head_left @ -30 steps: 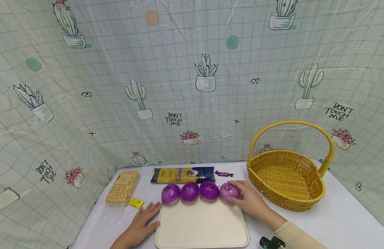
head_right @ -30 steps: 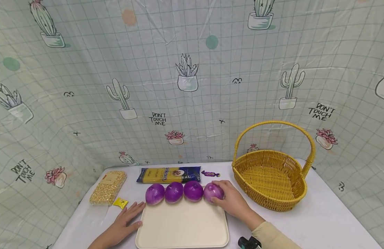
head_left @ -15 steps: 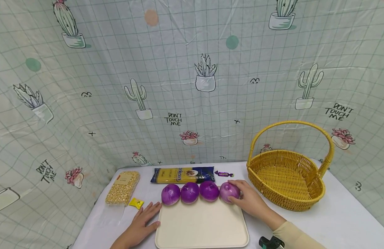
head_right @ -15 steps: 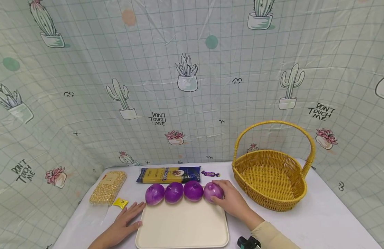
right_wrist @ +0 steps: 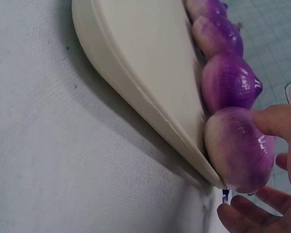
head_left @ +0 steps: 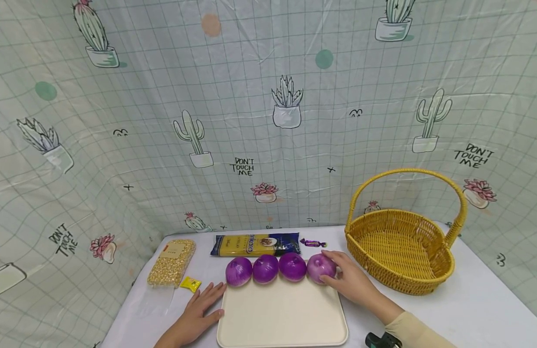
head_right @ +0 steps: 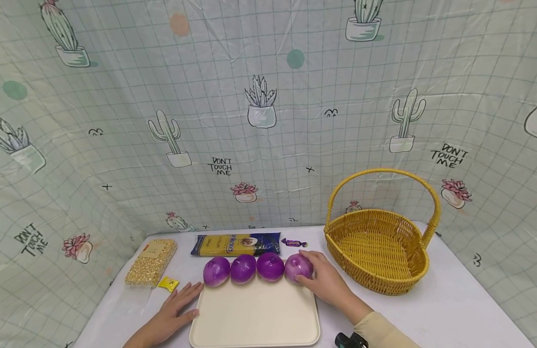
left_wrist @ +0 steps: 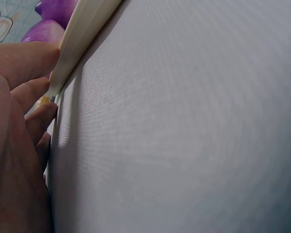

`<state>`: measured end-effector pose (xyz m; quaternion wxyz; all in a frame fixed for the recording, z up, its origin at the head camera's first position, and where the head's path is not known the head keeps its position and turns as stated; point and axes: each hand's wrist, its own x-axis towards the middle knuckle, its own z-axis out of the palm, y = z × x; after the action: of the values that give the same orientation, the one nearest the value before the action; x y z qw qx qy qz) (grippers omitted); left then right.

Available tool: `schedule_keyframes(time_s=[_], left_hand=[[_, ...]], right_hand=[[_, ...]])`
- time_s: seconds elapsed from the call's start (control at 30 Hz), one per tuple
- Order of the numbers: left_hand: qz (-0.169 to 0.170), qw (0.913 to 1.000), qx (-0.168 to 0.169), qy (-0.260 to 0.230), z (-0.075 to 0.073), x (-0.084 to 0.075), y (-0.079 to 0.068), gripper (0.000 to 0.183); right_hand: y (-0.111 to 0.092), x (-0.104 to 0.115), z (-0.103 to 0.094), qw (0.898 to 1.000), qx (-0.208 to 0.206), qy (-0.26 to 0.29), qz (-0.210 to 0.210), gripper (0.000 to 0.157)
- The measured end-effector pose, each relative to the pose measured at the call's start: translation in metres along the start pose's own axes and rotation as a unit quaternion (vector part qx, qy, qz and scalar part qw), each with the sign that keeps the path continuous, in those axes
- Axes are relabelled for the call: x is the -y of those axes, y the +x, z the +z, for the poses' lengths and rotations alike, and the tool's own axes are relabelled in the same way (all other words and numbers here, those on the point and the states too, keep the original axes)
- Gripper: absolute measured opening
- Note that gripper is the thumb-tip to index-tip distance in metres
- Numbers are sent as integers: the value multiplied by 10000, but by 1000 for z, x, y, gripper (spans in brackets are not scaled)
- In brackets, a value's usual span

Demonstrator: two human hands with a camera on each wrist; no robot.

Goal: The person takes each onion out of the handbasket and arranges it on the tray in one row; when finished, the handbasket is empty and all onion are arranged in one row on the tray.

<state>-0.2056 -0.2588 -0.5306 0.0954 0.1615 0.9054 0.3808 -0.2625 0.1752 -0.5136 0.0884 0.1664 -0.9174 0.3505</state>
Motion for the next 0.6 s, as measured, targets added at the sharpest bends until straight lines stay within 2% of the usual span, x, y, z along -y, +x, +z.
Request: schedule_keyframes(time_s=[0.33,0.6], left_hand=[[-4,10000,19,47,1,2,5,64],[-51,9999,100,-67,1,2,5,65]], right_hand=[[-11,-6,-8,9997,45,170,143,71],[-33,-11,-21,9987,230,49,449,67]])
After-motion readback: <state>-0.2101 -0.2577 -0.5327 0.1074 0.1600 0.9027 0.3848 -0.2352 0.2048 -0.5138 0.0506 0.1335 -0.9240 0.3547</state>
